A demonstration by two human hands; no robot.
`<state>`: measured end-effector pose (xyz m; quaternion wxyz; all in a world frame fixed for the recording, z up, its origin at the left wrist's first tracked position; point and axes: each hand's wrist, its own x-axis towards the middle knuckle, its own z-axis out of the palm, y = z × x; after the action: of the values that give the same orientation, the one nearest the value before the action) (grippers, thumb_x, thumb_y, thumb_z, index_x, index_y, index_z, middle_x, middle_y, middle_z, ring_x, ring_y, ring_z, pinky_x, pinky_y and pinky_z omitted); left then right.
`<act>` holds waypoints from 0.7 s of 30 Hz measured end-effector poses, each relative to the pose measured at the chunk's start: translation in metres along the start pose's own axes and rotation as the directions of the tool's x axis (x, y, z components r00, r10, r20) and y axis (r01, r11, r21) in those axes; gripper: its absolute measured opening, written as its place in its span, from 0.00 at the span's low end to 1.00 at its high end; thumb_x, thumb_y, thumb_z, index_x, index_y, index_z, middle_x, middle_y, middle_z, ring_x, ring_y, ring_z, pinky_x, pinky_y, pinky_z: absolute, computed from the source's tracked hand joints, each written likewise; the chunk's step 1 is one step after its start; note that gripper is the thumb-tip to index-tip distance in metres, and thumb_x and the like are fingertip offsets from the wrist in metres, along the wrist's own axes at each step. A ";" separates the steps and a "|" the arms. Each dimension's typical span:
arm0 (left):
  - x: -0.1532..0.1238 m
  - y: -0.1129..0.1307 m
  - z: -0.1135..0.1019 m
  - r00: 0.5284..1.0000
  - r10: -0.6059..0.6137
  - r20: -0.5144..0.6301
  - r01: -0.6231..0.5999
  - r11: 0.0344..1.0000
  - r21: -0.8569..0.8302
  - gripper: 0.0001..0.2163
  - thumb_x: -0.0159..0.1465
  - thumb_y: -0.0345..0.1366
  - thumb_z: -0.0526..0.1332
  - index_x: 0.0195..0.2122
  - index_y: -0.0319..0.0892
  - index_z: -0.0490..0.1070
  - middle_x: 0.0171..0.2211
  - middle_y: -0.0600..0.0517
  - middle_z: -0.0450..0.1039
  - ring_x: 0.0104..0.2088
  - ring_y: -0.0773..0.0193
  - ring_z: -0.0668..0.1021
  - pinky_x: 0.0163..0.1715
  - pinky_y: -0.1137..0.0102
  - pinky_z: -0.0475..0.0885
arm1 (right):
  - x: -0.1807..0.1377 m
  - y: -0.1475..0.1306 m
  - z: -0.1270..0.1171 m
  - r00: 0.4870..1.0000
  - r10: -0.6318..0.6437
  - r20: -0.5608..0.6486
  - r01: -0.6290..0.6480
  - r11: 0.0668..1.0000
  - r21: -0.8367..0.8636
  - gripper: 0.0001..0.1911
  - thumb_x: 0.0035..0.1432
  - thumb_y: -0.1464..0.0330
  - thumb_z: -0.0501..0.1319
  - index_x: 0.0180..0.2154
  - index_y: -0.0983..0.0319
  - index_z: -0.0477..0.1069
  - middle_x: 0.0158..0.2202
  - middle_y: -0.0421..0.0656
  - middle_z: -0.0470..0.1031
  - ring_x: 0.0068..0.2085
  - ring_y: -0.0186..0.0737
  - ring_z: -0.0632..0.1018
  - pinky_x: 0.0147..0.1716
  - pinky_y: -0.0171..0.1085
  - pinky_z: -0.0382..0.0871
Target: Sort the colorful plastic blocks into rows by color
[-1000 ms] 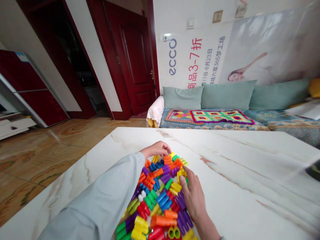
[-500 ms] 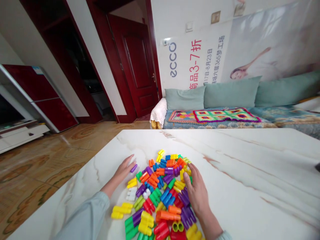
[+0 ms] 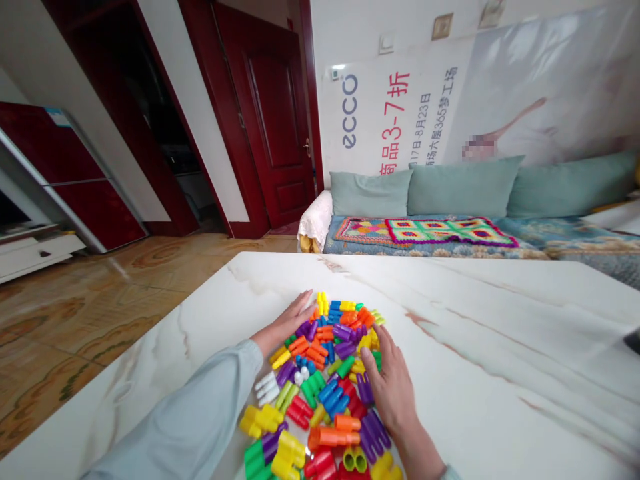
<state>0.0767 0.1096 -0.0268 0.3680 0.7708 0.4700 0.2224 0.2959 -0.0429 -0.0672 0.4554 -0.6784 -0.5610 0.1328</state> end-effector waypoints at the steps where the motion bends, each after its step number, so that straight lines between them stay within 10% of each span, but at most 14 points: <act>1: 0.007 0.002 0.002 1.000 0.005 0.029 -0.006 0.999 0.035 0.36 0.65 0.60 0.48 0.69 0.45 0.48 0.70 0.50 0.44 0.70 0.55 0.47 0.68 0.57 0.37 | 0.000 0.000 0.000 1.000 0.008 -0.012 -0.008 1.000 0.015 0.34 0.64 0.48 0.48 0.64 0.61 0.57 0.65 0.51 0.60 0.65 0.52 0.62 0.62 0.55 0.57; 6: 0.030 0.023 0.016 0.971 0.102 0.218 -0.130 0.984 0.120 0.31 0.65 0.61 0.47 0.65 0.53 0.59 0.68 0.54 0.53 0.70 0.52 0.48 0.67 0.51 0.35 | 0.001 0.000 -0.002 1.000 0.014 0.000 -0.014 0.999 0.040 0.34 0.64 0.47 0.48 0.63 0.60 0.58 0.62 0.51 0.65 0.61 0.52 0.66 0.60 0.55 0.60; 11: 0.006 0.035 0.002 0.986 0.146 0.077 -0.147 0.989 0.004 0.35 0.61 0.62 0.53 0.62 0.42 0.65 0.66 0.47 0.59 0.66 0.52 0.62 0.66 0.60 0.54 | 0.002 -0.003 -0.005 0.999 0.044 -0.028 -0.042 0.995 0.094 0.35 0.63 0.47 0.48 0.62 0.62 0.58 0.61 0.52 0.66 0.61 0.53 0.67 0.59 0.55 0.61; 16: -0.115 0.026 -0.019 0.986 0.017 -0.167 -0.010 0.999 0.042 0.33 0.64 0.58 0.53 0.65 0.43 0.59 0.66 0.45 0.57 0.66 0.52 0.60 0.66 0.58 0.53 | 0.004 -0.004 -0.005 0.995 0.088 -0.041 -0.080 0.985 0.152 0.36 0.62 0.46 0.47 0.61 0.64 0.60 0.60 0.54 0.67 0.60 0.54 0.68 0.58 0.54 0.62; 21: -0.263 0.010 0.027 0.966 0.073 -0.249 -0.009 0.969 0.248 0.48 0.55 0.63 0.60 0.70 0.52 0.41 0.71 0.46 0.42 0.68 0.40 0.51 0.65 0.46 0.52 | 0.009 0.002 -0.005 0.984 0.119 -0.131 -0.083 0.965 0.248 0.37 0.62 0.46 0.48 0.60 0.67 0.62 0.58 0.57 0.68 0.59 0.55 0.68 0.58 0.54 0.60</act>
<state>-0.0198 -0.1365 -0.0351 0.2016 0.7846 0.5214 0.2681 0.3035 -0.0370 -0.0625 0.5666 -0.6536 -0.4707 0.1738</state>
